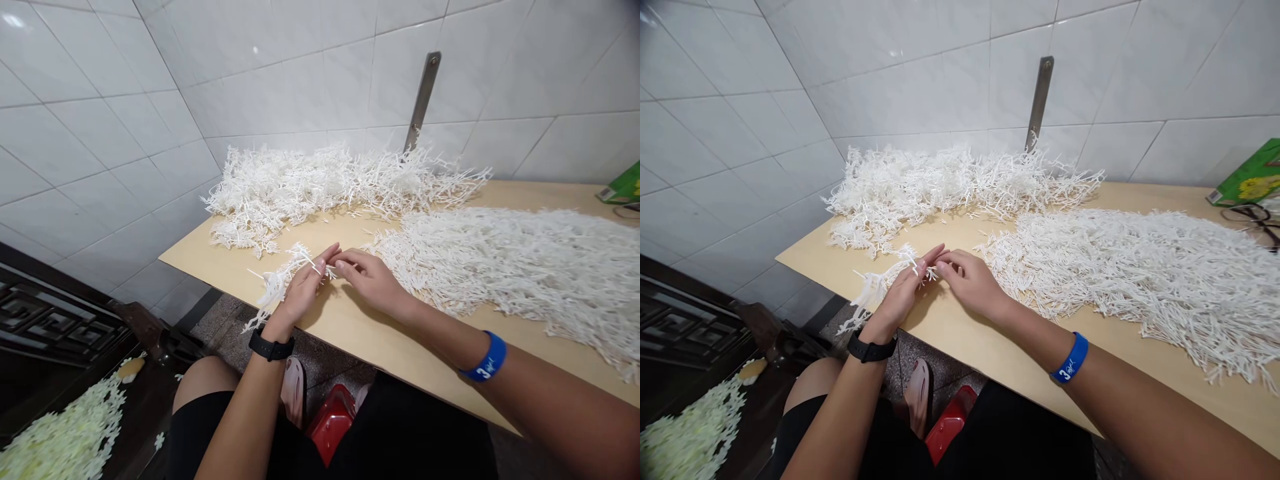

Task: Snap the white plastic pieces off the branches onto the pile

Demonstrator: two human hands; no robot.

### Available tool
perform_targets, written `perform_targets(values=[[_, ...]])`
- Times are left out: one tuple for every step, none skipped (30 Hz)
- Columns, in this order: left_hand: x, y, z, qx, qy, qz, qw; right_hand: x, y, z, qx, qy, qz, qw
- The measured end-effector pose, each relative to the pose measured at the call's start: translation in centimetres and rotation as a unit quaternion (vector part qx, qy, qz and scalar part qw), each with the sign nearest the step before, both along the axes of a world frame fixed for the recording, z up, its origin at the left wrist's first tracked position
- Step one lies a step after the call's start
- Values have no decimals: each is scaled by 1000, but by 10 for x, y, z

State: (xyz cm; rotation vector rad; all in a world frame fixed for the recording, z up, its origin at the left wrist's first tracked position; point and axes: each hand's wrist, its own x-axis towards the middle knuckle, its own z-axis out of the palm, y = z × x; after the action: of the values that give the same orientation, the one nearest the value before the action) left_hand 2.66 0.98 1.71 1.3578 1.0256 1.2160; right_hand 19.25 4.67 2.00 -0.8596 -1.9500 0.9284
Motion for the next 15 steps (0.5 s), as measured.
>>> perform_targets(values=[[1, 0, 0, -4, -2, -9, 1000, -2, -2, 1, -39, 26, 35, 998], [1, 0, 0, -8, -7, -18, 1000, -3, -4, 3, -69, 41, 62, 995], [1, -1, 0, -10, -10, -27, 1000, -4, -5, 4, -84, 47, 80, 992], [1, -1, 1, -10, -14, -34, 999, -5, -7, 5, -86, 46, 90, 991], [1, -1, 1, -7, -14, -38, 999, -5, -8, 5, -78, 37, 93, 992], [1, -2, 2, -3, -9, -38, 999, -5, -8, 6, -65, 26, 93, 993], [0, -2, 2, 3, 0, -35, 999, -5, -8, 6, -51, 14, 91, 994], [0, -2, 3, 9, 10, -33, 999, -5, -9, 6, -38, 5, 88, 995], [-1, -3, 4, 14, 18, -33, 999, -5, -9, 6, -27, 0, 85, 996], [-2, -3, 4, 17, 21, -35, 999, -6, -9, 6, -21, -4, 84, 996], [-2, -3, 5, 19, 22, -41, 999, -6, -9, 6, -17, -6, 82, 996], [-2, -3, 5, 19, 21, -48, 998, -6, -9, 6, -18, -8, 80, 997], [-2, -3, 5, 18, 20, -52, 998, -7, -9, 6, -23, -10, 77, 997], [-2, -3, 5, 16, 22, -54, 998, -7, -9, 5, -28, -10, 72, 997], [-2, -3, 4, 15, 28, -52, 998, -8, -10, 4, -33, -7, 65, 997]])
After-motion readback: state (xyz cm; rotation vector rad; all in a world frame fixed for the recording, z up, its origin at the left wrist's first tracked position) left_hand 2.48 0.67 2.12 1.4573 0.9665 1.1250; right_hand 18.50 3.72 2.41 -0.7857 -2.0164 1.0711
